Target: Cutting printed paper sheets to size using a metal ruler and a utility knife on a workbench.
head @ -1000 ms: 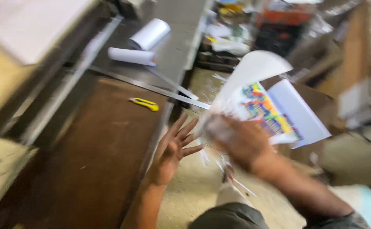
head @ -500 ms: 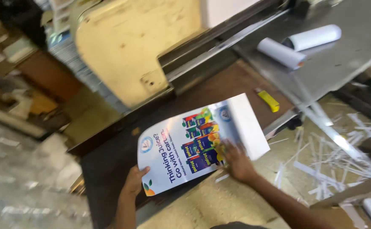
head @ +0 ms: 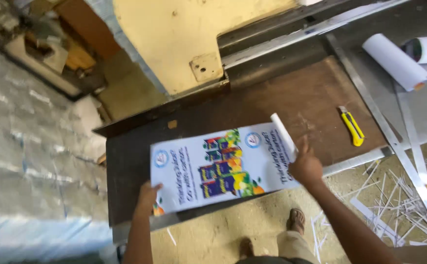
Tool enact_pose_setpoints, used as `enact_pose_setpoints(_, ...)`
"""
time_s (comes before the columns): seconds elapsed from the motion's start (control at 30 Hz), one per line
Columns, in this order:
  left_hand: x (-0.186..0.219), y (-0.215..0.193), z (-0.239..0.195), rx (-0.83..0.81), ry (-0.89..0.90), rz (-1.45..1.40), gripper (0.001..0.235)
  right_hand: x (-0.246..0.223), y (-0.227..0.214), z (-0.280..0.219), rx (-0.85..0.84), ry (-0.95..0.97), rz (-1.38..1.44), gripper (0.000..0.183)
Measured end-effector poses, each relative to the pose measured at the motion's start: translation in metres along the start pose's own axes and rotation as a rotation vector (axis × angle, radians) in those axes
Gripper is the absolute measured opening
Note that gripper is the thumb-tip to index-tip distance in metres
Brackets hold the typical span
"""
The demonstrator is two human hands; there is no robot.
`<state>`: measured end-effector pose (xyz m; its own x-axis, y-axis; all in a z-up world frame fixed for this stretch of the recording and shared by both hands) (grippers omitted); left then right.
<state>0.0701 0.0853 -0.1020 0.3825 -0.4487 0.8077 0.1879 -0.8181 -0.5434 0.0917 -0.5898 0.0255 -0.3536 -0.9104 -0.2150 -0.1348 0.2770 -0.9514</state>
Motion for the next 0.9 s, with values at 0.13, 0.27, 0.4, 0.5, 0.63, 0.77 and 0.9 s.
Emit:
enact_pose_setpoints(0.13,0.03,-0.006,0.003,0.215,-0.113,0.465,0.059,0.015,-0.039,0.029,-0.006,-0.094,0.486,0.106)
enact_pose_setpoints(0.27,0.232,0.112,-0.085,0.434,0.216,0.561,0.053,0.001,-0.06,0.044,0.008,-0.321,0.337,0.083)
enact_pose_setpoints(0.4,0.353,0.285,-0.183,0.044,1.11,0.446,0.072,0.0,-0.026,0.049,0.243,-0.613,-0.109,0.074)
enact_pose_setpoints(0.5,0.342,0.373,-0.171,-0.167,0.866,0.537,0.048,0.005,0.005,0.047,0.088,-0.525,-0.259,0.117)
enact_pose_setpoints(0.63,0.355,0.398,-0.158,-0.071,0.794,0.532,0.024,-0.013,0.011,0.049,0.121,-0.461,-0.222,0.129)
enact_pose_setpoints(0.77,0.366,0.406,-0.156,-0.044,0.85,0.567,0.039,-0.009,0.026,0.068,-0.151,-0.264,-0.107,0.124)
enact_pose_setpoints(0.9,0.388,0.414,-0.154,-0.139,0.916,0.581,0.065,0.008,0.007,0.086,0.166,-0.53,-0.021,0.08)
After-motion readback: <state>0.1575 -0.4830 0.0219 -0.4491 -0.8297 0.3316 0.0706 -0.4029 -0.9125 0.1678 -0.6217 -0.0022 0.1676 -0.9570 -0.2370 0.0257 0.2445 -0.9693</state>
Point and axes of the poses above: each hand's wrist, its own z-axis towards the middle knuckle, its own y-axis out of the palm, x = y × z, the point moved 9 cm from there along z, towards the middle knuckle, and after that the axes turned 1 degree about -z, right-handed, at the moved point
